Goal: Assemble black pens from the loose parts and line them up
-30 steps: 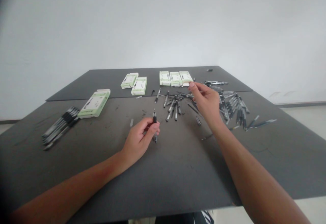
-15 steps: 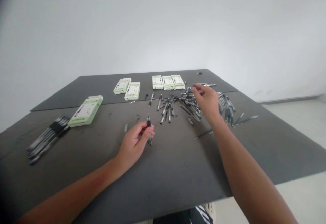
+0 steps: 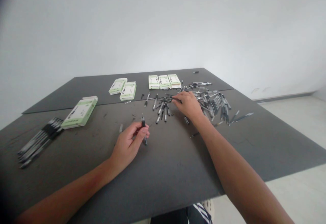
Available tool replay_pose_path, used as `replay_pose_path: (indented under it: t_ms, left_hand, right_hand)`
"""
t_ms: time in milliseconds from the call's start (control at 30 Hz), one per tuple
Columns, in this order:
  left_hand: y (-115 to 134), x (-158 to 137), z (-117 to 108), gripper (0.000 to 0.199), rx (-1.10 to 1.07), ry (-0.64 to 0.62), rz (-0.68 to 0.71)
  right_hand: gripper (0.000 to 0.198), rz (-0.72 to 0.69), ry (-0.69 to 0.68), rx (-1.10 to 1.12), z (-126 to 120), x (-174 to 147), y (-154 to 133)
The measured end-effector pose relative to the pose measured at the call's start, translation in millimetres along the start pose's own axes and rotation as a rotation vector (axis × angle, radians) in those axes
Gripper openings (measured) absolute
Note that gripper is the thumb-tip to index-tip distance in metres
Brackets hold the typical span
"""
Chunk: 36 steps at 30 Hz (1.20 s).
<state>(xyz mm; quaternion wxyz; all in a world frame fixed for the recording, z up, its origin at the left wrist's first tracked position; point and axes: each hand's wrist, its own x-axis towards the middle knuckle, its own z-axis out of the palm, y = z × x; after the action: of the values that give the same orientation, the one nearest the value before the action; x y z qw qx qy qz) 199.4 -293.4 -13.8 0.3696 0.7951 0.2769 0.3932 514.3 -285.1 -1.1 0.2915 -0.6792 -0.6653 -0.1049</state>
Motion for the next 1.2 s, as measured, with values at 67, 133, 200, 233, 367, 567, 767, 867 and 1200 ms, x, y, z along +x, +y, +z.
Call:
replay_pose_path:
  t_ms: [67,133,200,233,367,567,767,867,1200]
  left_hand:
    - [0.5,-0.1,0.0,0.029,0.002,-0.003,0.002]
    - [0.6,-0.3,0.1,0.029,0.004,-0.006,0.005]
    - [0.1,-0.5,0.3,0.028,0.007,-0.005,0.009]
    - [-0.2,-0.6,0.4,0.028,0.009,-0.003,0.011]
    - [-1.0,-0.5,0.6,0.028,0.02,-0.005,0.017]
    - [0.1,-0.3,0.3,0.03,0.028,-0.011,0.017]
    - [0.0,-0.1,0.7,0.03,0.033,-0.023,0.022]
    - [0.4,-0.1,0.3,0.03,0.039,-0.022,0.017]
    - [-1.4,0.4,-0.2,0.029,0.035,-0.009,-0.005]
  right_hand:
    - [0.032,-0.033,-0.043,-0.036,7.8,-0.5,-0.9]
    - [0.033,-0.039,-0.067,-0.079,12.5,-1.2,-0.4]
    - [0.035,-0.032,-0.076,-0.123,14.6,-2.1,0.2]
    - [0.036,-0.027,-0.077,-0.142,15.0,-2.5,0.1]
    - [0.04,-0.019,-0.085,-0.195,16.4,-3.5,-2.9]
    - [0.043,-0.042,-0.119,-0.224,18.7,-3.6,-8.9]
    - [0.043,-0.051,-0.104,-0.234,16.0,-4.3,-10.2]
    - [0.042,-0.049,-0.081,-0.209,13.8,-4.4,-9.9]
    - [0.039,0.155,0.086,0.055,-35.9,4.6,10.3]
